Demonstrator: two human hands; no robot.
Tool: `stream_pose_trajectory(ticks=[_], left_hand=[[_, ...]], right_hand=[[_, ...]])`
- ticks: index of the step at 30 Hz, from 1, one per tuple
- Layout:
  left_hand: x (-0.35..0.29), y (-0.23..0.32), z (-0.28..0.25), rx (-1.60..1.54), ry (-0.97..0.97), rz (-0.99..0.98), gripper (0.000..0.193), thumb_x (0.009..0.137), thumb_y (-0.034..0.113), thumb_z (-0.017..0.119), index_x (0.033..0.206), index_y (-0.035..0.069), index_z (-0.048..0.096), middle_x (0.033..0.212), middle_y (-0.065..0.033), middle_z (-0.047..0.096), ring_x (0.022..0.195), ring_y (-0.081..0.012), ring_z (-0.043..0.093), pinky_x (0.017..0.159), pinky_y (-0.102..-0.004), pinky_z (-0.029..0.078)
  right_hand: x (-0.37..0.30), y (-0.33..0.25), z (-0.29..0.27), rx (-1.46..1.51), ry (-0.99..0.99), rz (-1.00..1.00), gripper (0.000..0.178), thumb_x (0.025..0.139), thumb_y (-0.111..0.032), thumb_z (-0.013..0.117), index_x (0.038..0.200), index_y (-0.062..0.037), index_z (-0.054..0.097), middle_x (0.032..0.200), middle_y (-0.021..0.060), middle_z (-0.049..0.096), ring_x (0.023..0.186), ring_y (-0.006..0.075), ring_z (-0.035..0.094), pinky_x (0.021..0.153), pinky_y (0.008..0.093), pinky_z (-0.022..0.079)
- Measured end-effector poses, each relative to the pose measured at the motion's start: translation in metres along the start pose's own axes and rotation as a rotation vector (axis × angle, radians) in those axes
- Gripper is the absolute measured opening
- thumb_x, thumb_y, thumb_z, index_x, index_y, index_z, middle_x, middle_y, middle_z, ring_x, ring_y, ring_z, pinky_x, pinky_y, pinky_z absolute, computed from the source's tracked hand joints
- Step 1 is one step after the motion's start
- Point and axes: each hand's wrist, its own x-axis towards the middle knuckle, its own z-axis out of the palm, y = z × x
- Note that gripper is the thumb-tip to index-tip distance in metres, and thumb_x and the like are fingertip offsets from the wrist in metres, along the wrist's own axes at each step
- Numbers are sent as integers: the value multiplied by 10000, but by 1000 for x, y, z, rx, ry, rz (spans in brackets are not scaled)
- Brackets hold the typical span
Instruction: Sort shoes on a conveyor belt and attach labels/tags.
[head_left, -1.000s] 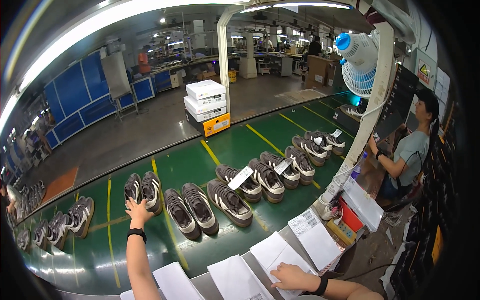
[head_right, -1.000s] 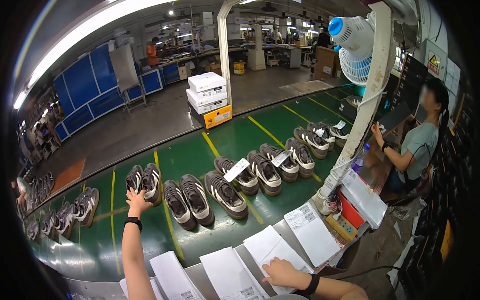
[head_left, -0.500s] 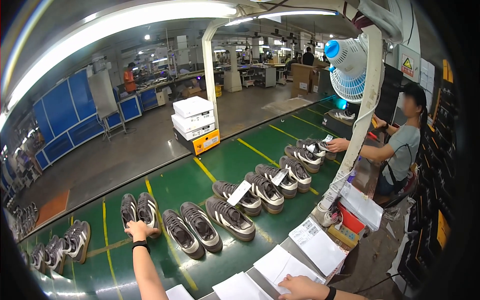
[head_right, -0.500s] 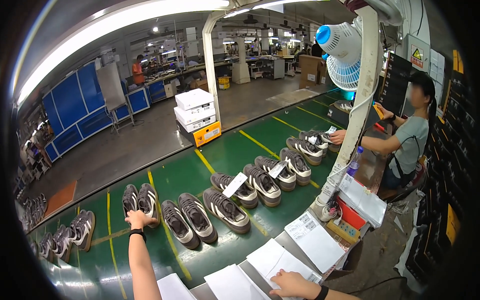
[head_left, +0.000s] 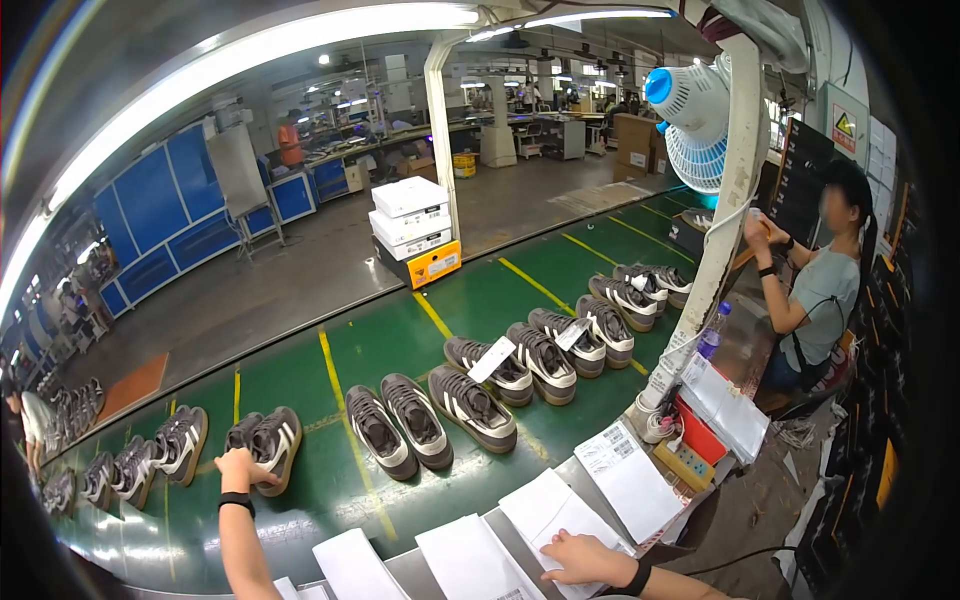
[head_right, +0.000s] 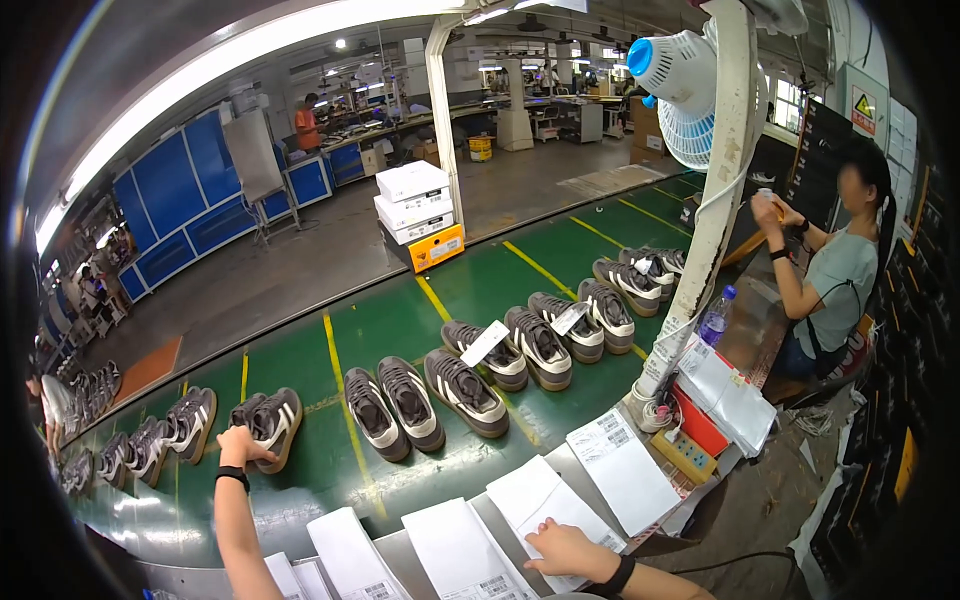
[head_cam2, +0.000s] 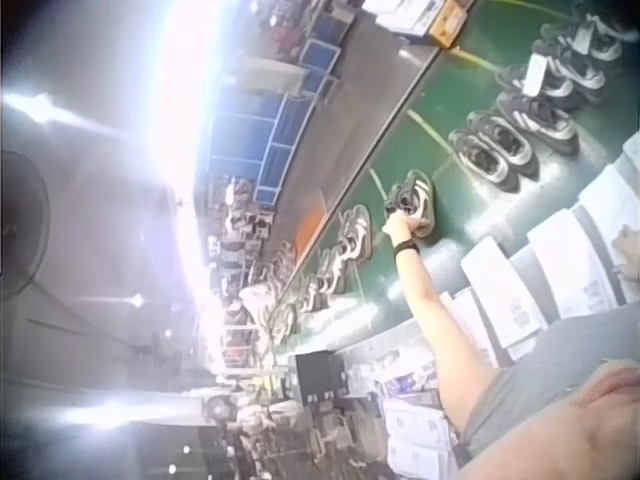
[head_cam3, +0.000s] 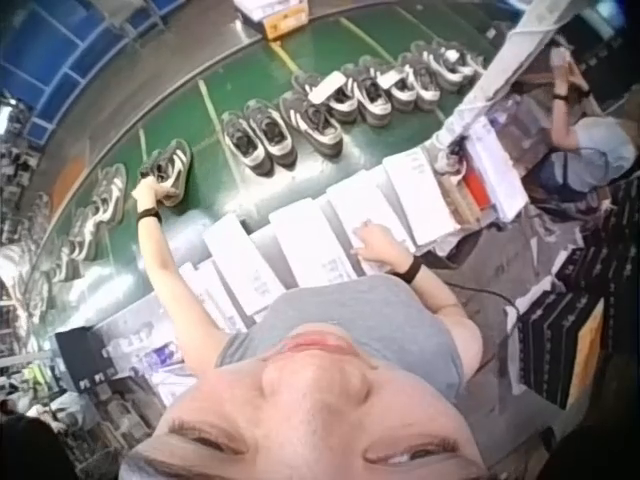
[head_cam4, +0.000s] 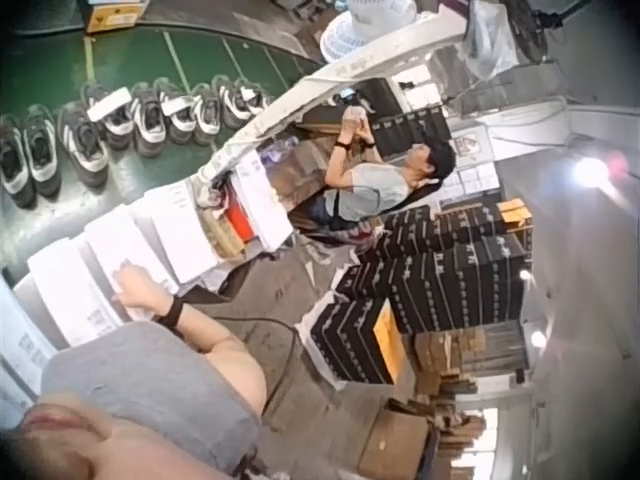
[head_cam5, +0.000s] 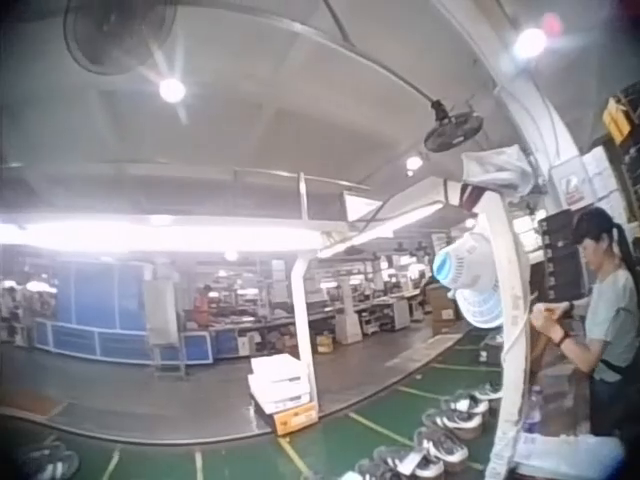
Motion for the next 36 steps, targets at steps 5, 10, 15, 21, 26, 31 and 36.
stream_pose_trajectory(ticks=[5, 10, 15, 21, 26, 31, 36], left_hand=[[-32, -19, -41, -106, -120, 58, 611, 521, 545, 856, 828, 24, 769, 855, -150, 745, 817, -265, 732, 782, -352, 570], [-88, 51, -89, -379, -84, 508, 679, 733, 525, 753, 1166, 9, 669, 1110, -228, 683, 1068, -339, 653, 927, -399, 508], [-95, 144, -56, -386, -53, 886, 915, 779, 585, 711, 1451, 38, 417, 1363, -295, 521, 1293, -410, 491, 1072, -433, 414], [-104, 257, -29, -176, -53, 618, 1019, 784, 646, 657, 1541, 97, 254, 1235, -321, 588, 1149, -484, 571, 979, -561, 441], [-87, 291, -5, -282, -116, 558, 837, 725, 715, 655, 1315, 126, 590, 1140, -196, 684, 1137, -388, 622, 934, -634, 440], [-92, 281, 1, -249, 47, 586, 823, 684, 752, 645, 1212, 121, 642, 1052, -147, 717, 1000, -333, 690, 858, -610, 490], [-95, 236, 0, -146, 205, 693, 701, 590, 743, 685, 924, 131, 755, 816, -133, 728, 774, -299, 717, 674, -432, 554]], right_hand=[[3, -3, -2, -8, 2, -1, 529, 846, -497, 648, 1108, -39, 632, 1013, 255, 653, 959, 415, 632, 789, 480, 533], [12, -11, -13, 12, 11, -18, 459, 831, -474, 664, 973, -38, 641, 788, 212, 672, 799, 415, 658, 693, 499, 522], [15, -19, -15, 39, 95, -52, 428, 806, -460, 689, 851, -39, 626, 687, 207, 649, 707, 422, 656, 649, 505, 515], [15, -28, -14, 37, 81, -8, 433, 802, -458, 692, 888, -37, 634, 693, 214, 650, 721, 424, 660, 653, 508, 520], [13, -39, -20, 28, 31, 51, 413, 782, -412, 715, 912, -26, 649, 779, 215, 689, 800, 412, 684, 688, 504, 539], [14, -45, -17, 15, 32, 70, 410, 784, -416, 714, 903, -29, 649, 779, 214, 689, 808, 407, 683, 698, 499, 541], [13, -45, -16, 25, 60, 45, 457, 803, -479, 694, 926, -41, 647, 735, 225, 664, 754, 418, 672, 670, 504, 533]])
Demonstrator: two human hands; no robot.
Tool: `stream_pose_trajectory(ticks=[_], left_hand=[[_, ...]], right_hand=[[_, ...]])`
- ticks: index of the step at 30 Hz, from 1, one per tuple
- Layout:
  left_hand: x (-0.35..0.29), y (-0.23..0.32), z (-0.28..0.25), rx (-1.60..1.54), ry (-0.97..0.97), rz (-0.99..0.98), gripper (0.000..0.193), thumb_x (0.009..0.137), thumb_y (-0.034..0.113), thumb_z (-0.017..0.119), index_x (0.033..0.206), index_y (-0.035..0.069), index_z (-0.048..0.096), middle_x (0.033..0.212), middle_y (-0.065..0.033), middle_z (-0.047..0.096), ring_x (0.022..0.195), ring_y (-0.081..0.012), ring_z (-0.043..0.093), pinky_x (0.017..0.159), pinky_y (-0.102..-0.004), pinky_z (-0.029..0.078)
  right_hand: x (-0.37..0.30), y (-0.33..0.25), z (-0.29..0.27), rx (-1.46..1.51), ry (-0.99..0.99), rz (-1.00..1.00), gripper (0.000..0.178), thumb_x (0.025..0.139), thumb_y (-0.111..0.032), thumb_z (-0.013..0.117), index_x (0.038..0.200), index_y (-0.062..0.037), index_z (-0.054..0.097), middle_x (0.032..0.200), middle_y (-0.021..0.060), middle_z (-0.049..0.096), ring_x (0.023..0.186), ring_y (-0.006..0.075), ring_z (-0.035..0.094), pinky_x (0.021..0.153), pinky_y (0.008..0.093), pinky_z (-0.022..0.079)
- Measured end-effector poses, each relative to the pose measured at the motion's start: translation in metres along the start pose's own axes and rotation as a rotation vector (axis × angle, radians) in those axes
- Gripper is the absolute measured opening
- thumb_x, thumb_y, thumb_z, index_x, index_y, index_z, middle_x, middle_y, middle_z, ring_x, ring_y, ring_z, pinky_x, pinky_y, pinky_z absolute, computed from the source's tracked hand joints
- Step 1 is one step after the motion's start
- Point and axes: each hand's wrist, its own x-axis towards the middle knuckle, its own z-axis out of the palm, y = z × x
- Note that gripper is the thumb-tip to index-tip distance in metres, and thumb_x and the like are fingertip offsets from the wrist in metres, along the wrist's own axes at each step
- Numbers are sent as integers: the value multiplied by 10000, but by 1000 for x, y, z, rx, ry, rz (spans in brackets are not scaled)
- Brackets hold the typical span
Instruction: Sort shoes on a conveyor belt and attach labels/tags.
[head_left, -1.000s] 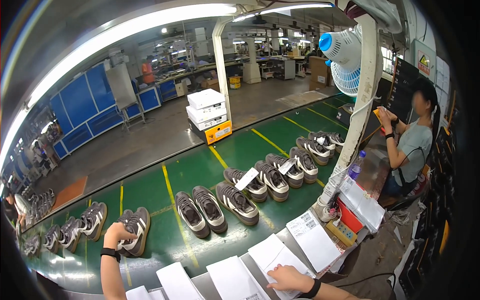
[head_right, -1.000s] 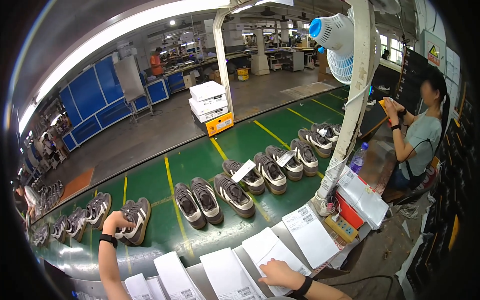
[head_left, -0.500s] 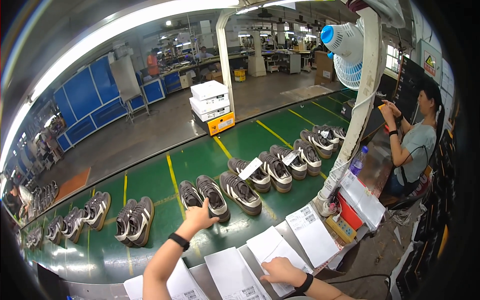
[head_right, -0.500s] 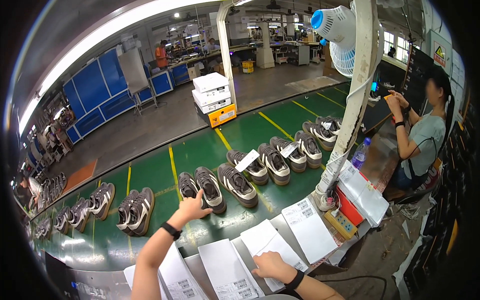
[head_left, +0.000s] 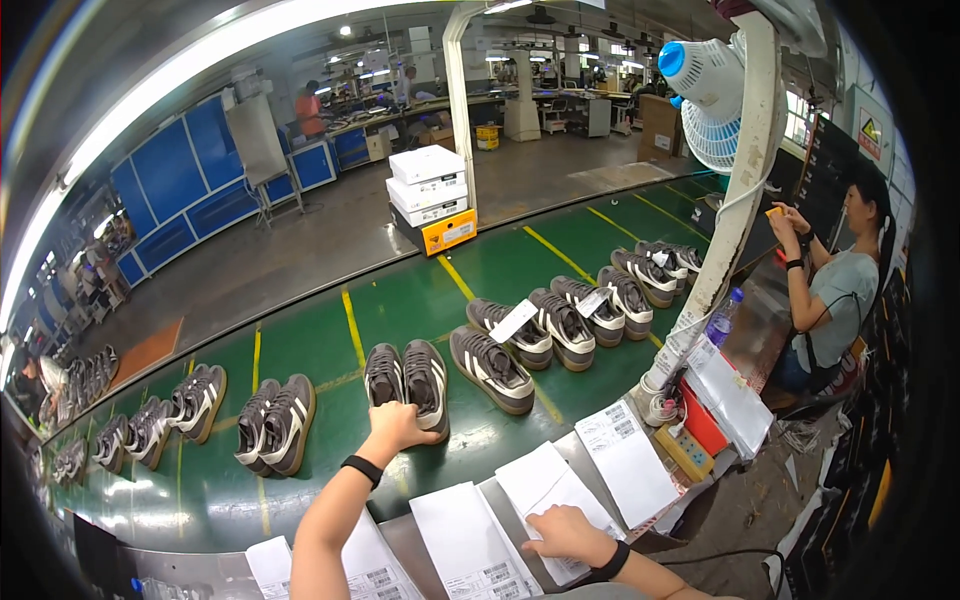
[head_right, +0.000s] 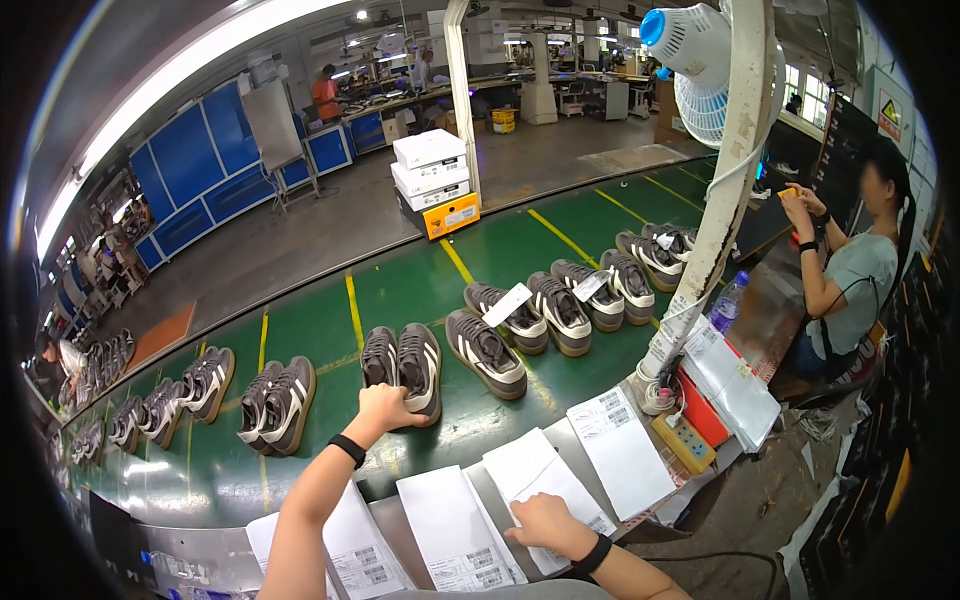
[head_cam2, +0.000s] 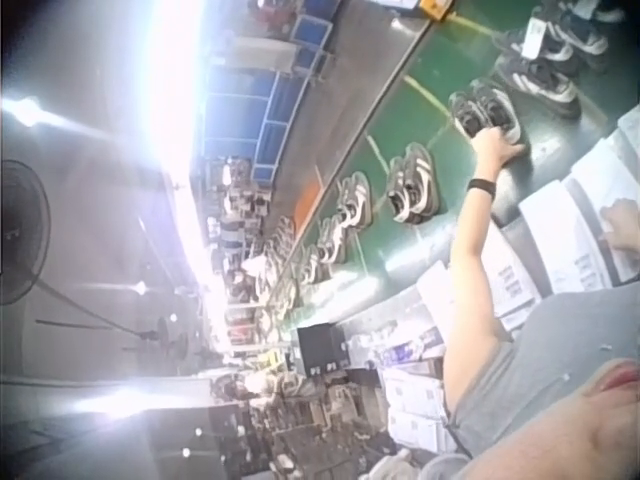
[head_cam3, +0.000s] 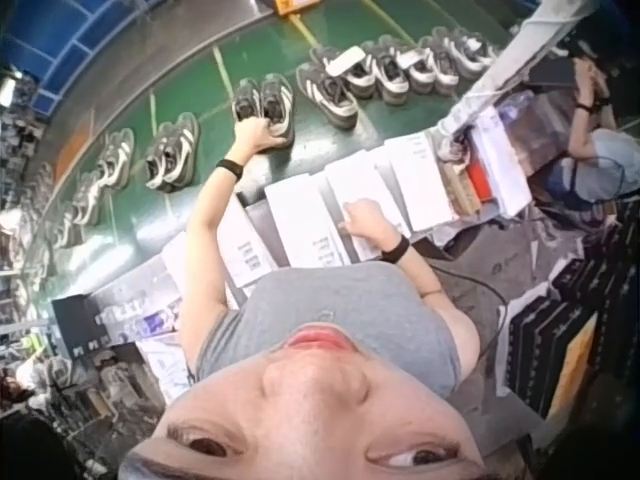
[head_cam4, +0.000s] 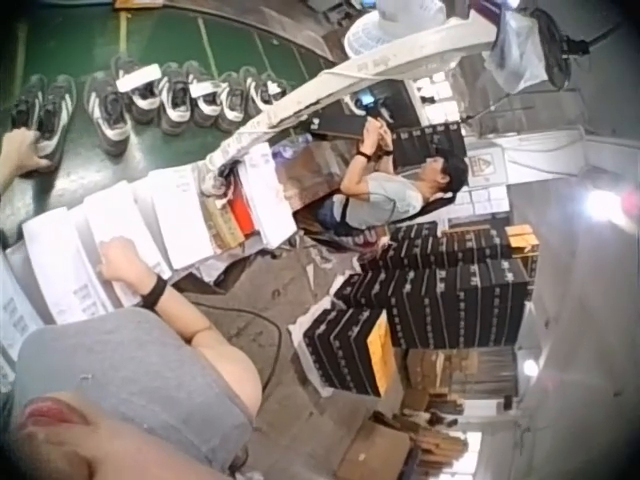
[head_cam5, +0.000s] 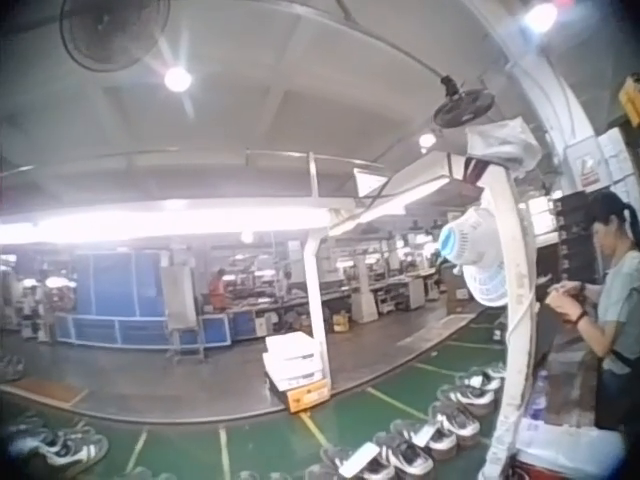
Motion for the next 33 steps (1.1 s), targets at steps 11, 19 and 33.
stream_pose_trajectory(ticks=[11, 19, 33], left_hand=[[-95, -76, 22, -132, 6, 11, 536, 702, 500, 778, 1107, 161, 692, 866, -119, 704, 889, -304, 687, 773, -450, 500], [-120, -126, 40, -74, 451, -7, 158, 742, 122, 711, 885, 145, 647, 756, -67, 614, 734, -257, 601, 763, -443, 364], [-84, -56, 13, -389, 235, 267, 689, 684, 394, 841, 1250, 110, 569, 1420, -191, 454, 841, -348, 663, 732, -420, 543]], right_hand=[[9, -8, 6, -65, -49, -9, 461, 812, -500, 683, 919, -53, 642, 724, 209, 670, 758, 415, 675, 652, 499, 534], [8, -13, 10, -109, -77, -17, 473, 809, -514, 682, 959, -68, 640, 742, 195, 674, 789, 394, 674, 628, 482, 535], [27, -22, -82, 24, -99, -129, 389, 845, -356, 696, 1044, -25, 652, 903, 210, 675, 874, 359, 652, 705, 449, 530]])
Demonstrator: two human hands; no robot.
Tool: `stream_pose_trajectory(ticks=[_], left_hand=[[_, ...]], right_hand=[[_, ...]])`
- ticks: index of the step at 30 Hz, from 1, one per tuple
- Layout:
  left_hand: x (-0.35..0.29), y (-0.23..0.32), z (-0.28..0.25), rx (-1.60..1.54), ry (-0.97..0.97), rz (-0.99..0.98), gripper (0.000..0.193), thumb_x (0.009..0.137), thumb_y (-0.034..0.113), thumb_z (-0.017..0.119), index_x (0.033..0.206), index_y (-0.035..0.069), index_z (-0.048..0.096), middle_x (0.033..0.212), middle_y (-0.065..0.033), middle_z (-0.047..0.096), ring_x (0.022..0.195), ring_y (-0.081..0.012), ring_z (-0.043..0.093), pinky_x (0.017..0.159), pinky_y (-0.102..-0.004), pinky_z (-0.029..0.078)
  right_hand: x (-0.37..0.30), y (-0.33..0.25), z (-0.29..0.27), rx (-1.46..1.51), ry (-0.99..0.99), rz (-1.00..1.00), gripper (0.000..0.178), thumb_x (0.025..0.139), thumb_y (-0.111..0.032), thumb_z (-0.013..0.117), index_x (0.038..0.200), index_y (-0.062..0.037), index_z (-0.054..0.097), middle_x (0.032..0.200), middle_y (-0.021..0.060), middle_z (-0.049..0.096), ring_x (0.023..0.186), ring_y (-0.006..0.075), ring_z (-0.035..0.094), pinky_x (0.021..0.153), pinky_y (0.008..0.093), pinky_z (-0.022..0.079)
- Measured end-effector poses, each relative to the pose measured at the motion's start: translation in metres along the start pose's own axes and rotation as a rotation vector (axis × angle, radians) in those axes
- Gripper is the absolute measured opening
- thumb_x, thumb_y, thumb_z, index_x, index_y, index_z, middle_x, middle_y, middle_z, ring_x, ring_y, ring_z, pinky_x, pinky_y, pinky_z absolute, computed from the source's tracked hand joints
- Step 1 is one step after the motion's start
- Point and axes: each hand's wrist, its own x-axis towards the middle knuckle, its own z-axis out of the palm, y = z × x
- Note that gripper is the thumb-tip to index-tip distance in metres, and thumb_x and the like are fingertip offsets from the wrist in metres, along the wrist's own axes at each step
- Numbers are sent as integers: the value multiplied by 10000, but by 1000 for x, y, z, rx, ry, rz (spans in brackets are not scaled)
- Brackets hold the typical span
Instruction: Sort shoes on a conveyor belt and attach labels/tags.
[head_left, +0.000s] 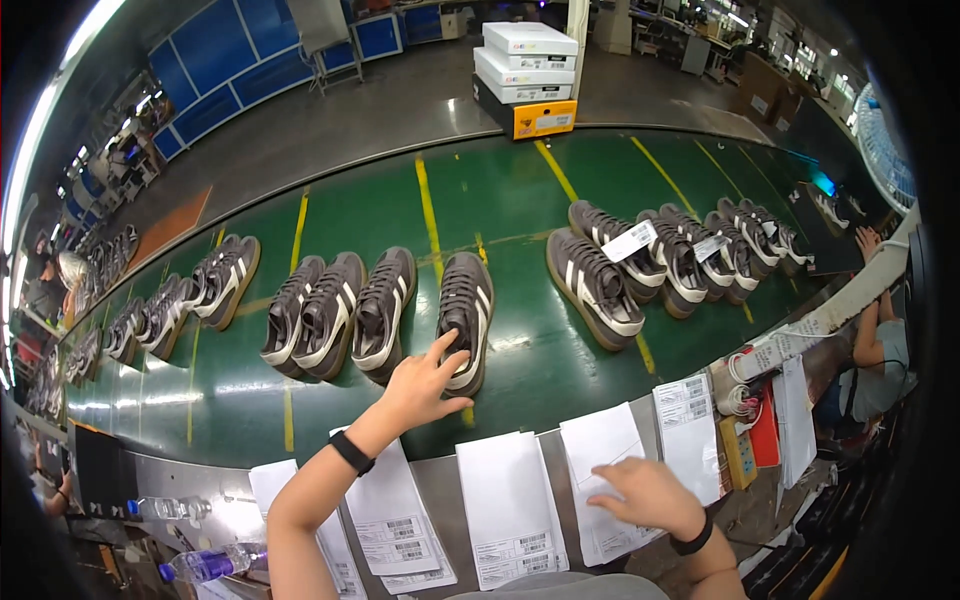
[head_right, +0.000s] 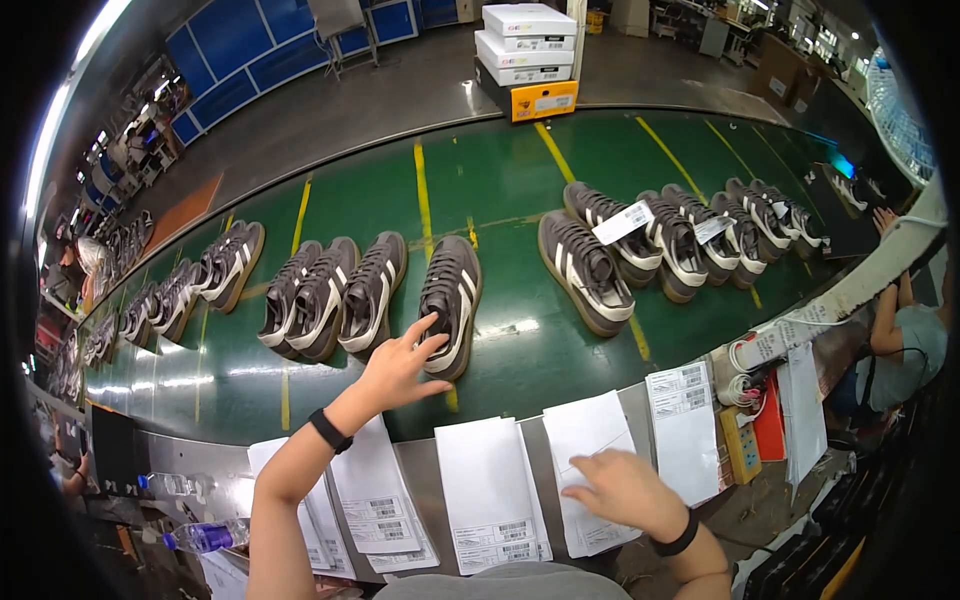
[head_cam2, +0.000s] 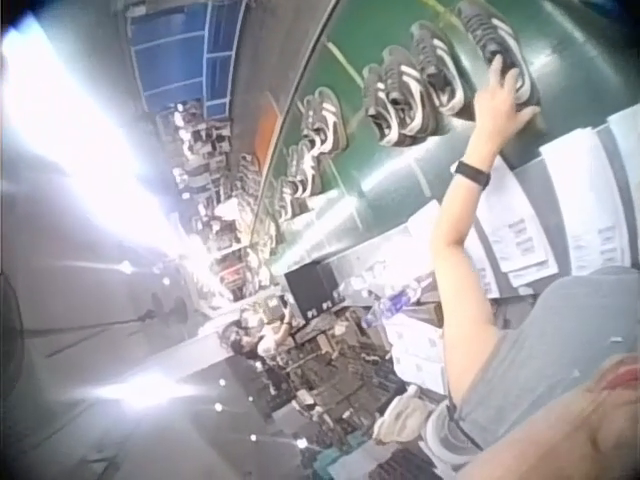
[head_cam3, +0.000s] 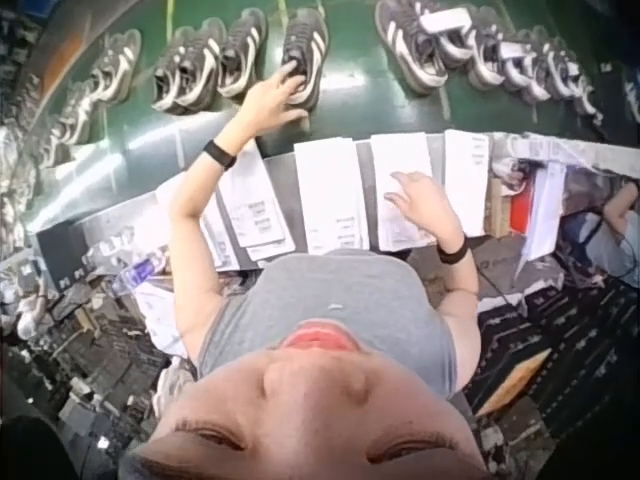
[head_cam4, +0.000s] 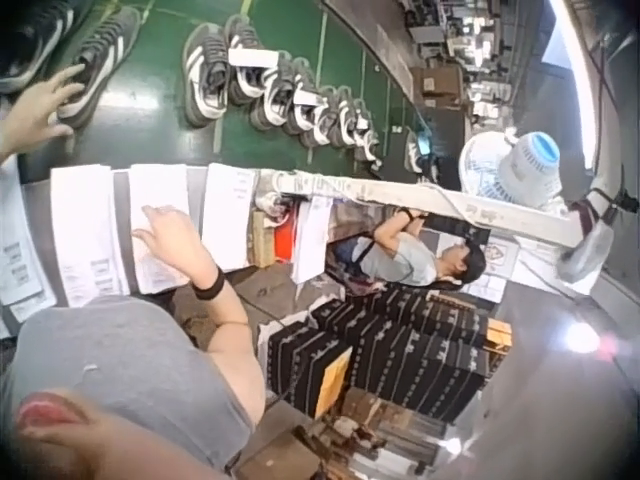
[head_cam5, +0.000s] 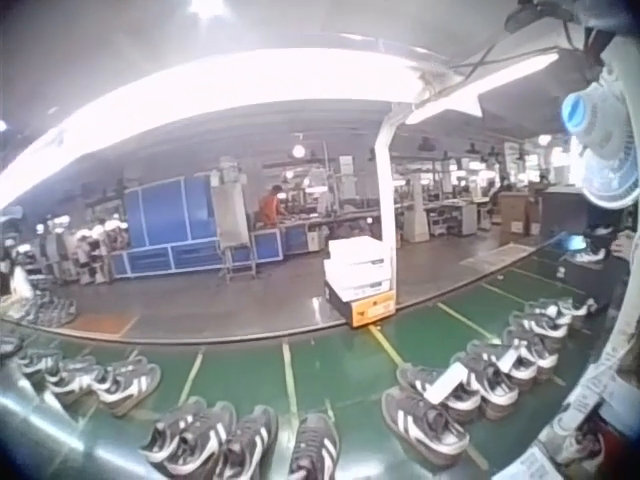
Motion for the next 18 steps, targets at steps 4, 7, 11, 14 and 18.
stream_pose_trajectory(ticks=[4, 7, 11, 14, 18], left_hand=[[10, -27, 19, 38, -107, -107, 486, 665, 455, 818, 967, 86, 721, 1292, -149, 586, 855, -327, 689, 741, -407, 561], [11, -28, 23, 94, -123, -137, 480, 669, 537, 776, 803, 78, 741, 1216, -125, 649, 841, -321, 702, 749, -406, 562], [20, -21, 35, -30, -70, -177, 495, 667, 502, 772, 757, 17, 739, 1138, -92, 706, 810, -296, 701, 740, -387, 563], [16, -22, 37, -87, 3, -158, 466, 626, 433, 802, 698, -17, 705, 1023, -132, 721, 765, -320, 689, 705, -388, 554], [12, -22, 38, -242, 19, -198, 427, 611, 368, 809, 670, -35, 680, 838, -169, 701, 700, -344, 668, 653, -391, 538]], right_hand=[[63, -12, -34, 18, 308, -190, 282, 859, -232, 691, 1055, -31, 662, 919, 173, 684, 866, 361, 657, 754, 436, 528], [130, -14, -43, 72, 359, -314, 243, 854, -176, 687, 1046, -29, 659, 924, 170, 682, 883, 362, 652, 767, 433, 528], [227, -18, -24, -36, 612, -371, 239, 820, -118, 705, 1031, -35, 629, 881, 125, 585, 875, 337, 600, 744, 427, 506], [288, -21, -7, -301, 669, -536, 200, 774, -147, 695, 934, -52, 621, 874, 98, 598, 840, 279, 598, 688, 387, 495], [327, -14, 12, -703, 686, -691, 140, 726, -168, 658, 798, -74, 583, 782, 69, 571, 749, 230, 576, 631, 345, 454]])
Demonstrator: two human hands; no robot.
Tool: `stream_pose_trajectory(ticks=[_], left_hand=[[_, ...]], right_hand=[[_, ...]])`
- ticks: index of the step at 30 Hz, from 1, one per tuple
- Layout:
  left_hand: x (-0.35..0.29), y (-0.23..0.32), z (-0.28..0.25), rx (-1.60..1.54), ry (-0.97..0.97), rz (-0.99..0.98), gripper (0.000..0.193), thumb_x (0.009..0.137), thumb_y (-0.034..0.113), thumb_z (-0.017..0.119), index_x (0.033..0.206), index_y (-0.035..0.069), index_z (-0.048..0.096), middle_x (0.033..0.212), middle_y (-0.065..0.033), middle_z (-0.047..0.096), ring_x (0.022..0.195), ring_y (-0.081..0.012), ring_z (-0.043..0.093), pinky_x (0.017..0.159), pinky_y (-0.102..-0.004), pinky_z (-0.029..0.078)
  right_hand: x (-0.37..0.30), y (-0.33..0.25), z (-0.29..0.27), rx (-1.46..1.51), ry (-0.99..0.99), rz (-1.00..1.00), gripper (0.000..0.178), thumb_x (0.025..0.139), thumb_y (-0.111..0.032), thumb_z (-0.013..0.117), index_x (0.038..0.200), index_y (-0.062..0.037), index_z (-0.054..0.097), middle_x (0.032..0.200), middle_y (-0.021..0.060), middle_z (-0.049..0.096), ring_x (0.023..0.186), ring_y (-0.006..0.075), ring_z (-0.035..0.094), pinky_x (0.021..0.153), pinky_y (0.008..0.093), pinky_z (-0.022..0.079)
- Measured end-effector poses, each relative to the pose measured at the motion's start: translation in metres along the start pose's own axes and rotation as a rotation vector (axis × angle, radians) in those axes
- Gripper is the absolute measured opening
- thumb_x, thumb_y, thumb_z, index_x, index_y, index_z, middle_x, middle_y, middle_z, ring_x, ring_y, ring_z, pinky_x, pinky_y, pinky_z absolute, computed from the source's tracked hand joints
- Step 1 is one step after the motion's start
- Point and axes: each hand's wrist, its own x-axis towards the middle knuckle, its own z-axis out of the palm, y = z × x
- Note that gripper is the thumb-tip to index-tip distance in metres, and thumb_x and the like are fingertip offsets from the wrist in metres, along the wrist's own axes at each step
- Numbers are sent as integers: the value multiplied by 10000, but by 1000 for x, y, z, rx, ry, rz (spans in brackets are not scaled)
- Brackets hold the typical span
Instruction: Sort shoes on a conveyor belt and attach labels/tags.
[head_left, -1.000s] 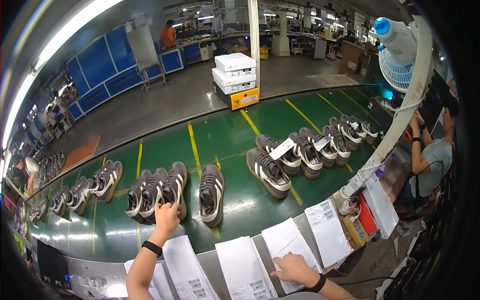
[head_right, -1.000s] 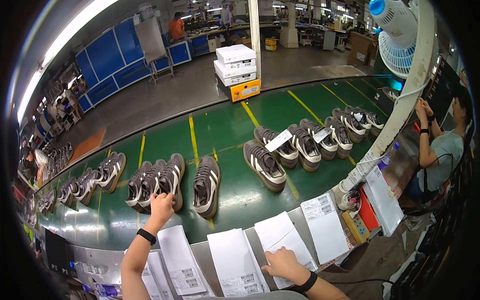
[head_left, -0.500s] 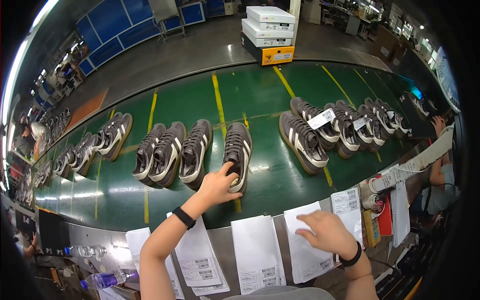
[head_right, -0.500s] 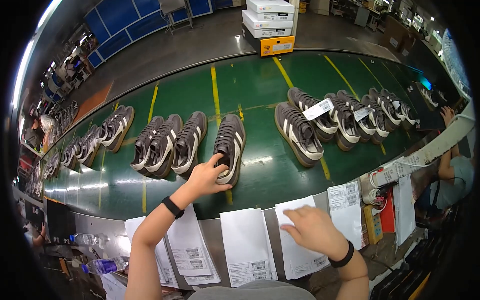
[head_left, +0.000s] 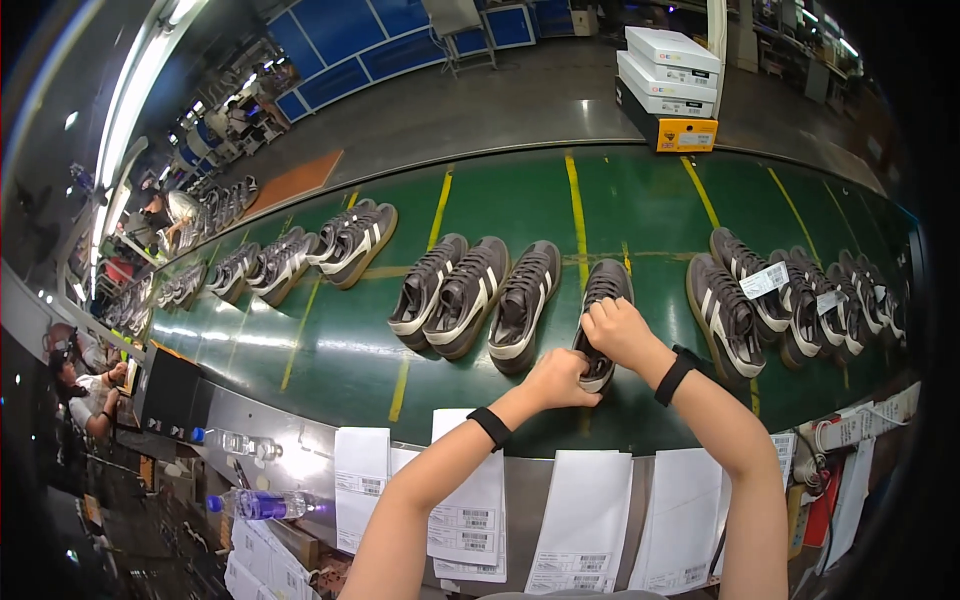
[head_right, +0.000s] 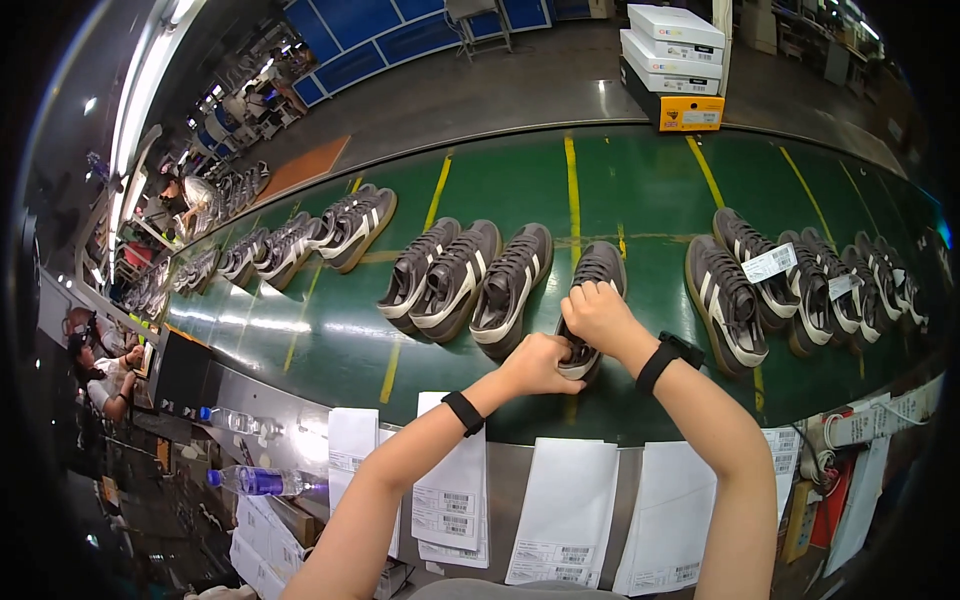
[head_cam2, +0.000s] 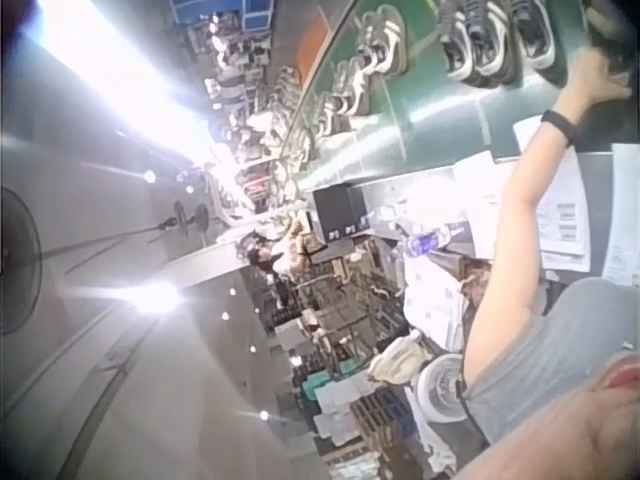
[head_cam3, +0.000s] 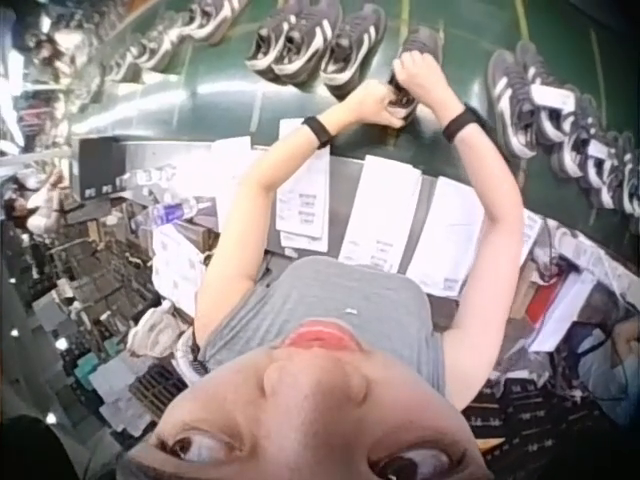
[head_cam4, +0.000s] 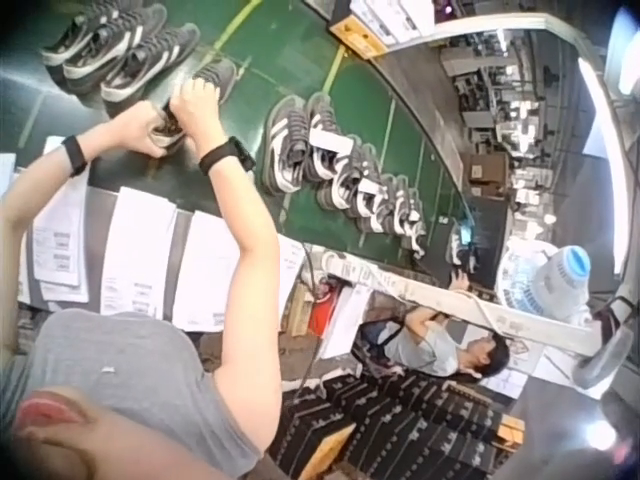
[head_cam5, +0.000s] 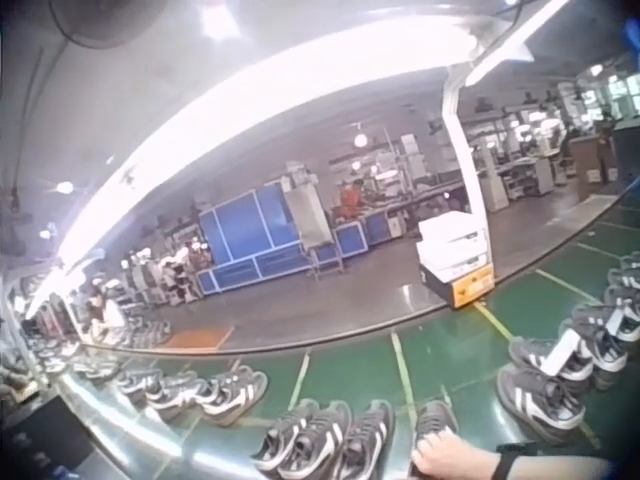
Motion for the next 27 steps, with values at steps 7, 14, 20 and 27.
stream_pose_trajectory(ticks=[7, 14, 20, 27], left_hand=[[-5, 81, -36, -142, -40, -177, 362, 610, 301, 781, 655, -38, 662, 601, -227, 608, 585, -374, 648, 609, -401, 540], [-46, 155, -90, -239, -371, -115, 374, 676, 304, 776, 661, -40, 631, 613, -194, 621, 552, -362, 636, 544, -398, 532], [-43, 154, -89, -309, -362, -54, 422, 679, 347, 829, 600, 45, 545, 679, -91, 657, 459, -214, 576, 424, -297, 453], [-34, 146, -96, -238, -323, 64, 537, 587, 419, 876, 572, 83, 458, 795, -117, 708, 406, -123, 521, 342, -237, 336]], right_hand=[[-34, -10, -51, 200, 158, 306, 192, 726, -182, 724, 736, -90, 556, 721, 56, 533, 739, 260, 543, 643, 366, 426], [-48, -44, -141, 749, -71, 424, 240, 749, -110, 738, 923, -42, 587, 936, 112, 631, 930, 299, 598, 816, 421, 496], [-51, -27, -110, 1155, -27, 568, 61, 794, -34, 684, 830, 14, 672, 674, 134, 626, 543, 239, 588, 527, 314, 462], [-45, -12, -85, 1676, -291, 917, 200, 875, -160, 728, 813, 30, 713, 566, -35, 541, 511, 29, 425, 454, 249, 328]])
